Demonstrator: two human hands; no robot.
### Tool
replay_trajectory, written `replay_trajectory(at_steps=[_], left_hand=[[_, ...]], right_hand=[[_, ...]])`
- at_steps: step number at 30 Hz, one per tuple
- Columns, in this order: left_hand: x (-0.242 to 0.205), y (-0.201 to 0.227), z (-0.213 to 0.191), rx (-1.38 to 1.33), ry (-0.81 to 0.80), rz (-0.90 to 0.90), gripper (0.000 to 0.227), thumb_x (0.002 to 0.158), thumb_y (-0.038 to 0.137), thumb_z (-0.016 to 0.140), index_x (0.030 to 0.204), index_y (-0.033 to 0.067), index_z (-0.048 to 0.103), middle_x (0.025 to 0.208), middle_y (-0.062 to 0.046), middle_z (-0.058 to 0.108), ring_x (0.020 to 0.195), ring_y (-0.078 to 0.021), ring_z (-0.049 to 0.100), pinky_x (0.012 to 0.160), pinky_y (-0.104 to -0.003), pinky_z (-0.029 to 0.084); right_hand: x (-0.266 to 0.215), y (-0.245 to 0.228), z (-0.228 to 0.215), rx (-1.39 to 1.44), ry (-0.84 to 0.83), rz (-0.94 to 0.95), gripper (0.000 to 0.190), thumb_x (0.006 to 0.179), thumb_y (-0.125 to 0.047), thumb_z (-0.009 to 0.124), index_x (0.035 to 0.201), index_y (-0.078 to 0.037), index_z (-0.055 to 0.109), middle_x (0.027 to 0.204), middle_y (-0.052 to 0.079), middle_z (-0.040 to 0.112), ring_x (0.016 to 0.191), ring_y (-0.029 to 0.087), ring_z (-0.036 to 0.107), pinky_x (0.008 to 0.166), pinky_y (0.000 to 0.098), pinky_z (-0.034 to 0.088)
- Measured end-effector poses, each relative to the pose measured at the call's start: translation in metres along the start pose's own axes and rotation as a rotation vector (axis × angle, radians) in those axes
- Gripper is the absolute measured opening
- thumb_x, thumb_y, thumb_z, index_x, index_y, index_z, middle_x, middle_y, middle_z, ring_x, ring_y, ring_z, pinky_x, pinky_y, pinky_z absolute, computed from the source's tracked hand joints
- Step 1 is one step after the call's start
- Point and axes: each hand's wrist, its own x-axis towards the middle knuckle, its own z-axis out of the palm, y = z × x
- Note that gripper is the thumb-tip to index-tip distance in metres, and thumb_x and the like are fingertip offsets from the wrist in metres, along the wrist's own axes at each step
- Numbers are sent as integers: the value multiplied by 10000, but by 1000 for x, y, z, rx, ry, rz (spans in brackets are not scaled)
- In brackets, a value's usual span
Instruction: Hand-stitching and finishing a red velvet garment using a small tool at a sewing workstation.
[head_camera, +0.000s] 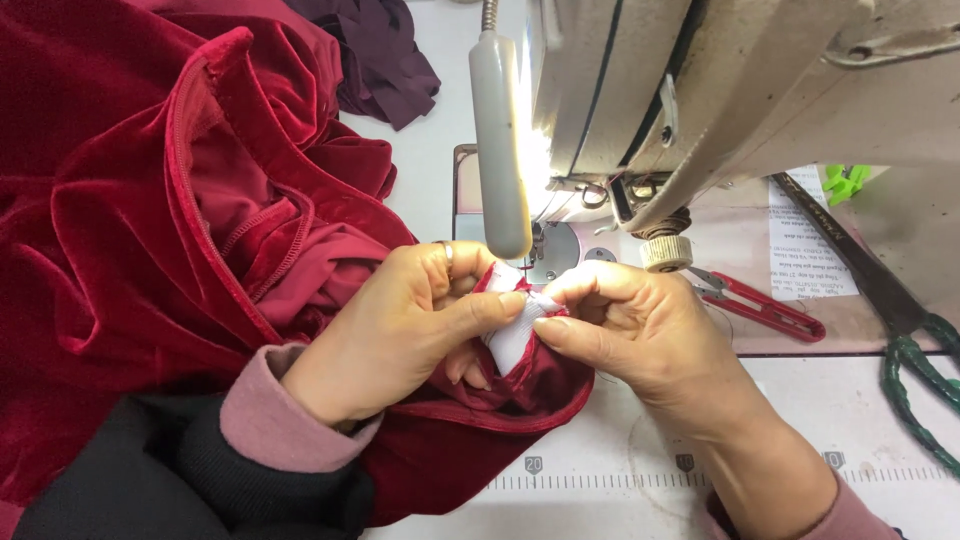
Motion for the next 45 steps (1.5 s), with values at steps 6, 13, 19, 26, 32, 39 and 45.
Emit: replay_trajectory(at_steps=[6,13,19,26,32,39,45], left_hand=[[0,0,-3,-22,-63,13,183,873,148,637,736,64,550,589,-94,656,437,-120,597,403,-179,457],[-2,0,-5,16,-98,-10,195,862,203,652,749,64,575,606,-63,646,463,-108,605,420,-181,469],[-2,-2,0,0,-35,-9,221,876,178,660,729,66,538,599,-45,591,496,-88,599,449,-213,558],[-1,-6,-2,-74,-90,44,234,881,187,645,716,78,520,605,-46,600,499,-76,576,451,-201,531],[-4,1,-5,-17,-132,-32,221,871,194,643,699,69,582,525,17,411,438,-46,303,388,-209,203],[-6,0,-5,-46,-186,-12,217,875,222,644,703,117,562,599,73,395,498,-23,269,411,-207,170],[-5,-9,1,-76,-122,138,134,885,167,648,915,37,634,791,-24,662,699,-68,606,652,-197,496]], right_hand=[[-1,1,-1,-89,2,-40,88,794,4,728,870,-8,685,750,49,666,699,99,594,645,220,489],[-4,-1,1,-129,-31,-111,89,791,-2,731,868,-17,686,777,53,673,703,109,611,637,217,509],[-3,0,0,-43,1,-29,87,800,6,710,877,4,671,759,75,687,691,122,636,643,225,517],[-6,-5,-4,75,-95,23,187,777,59,696,960,35,661,844,137,722,751,183,687,702,285,577],[-8,-10,-3,-156,-77,-110,117,745,11,756,852,-7,713,819,63,678,741,135,632,662,239,524],[-8,-5,-4,-75,-165,-154,85,794,4,708,835,-18,638,908,99,607,718,150,568,600,248,468],[-7,-5,-7,-109,-74,-59,63,784,-6,730,829,-12,685,779,19,614,686,90,556,586,216,442]])
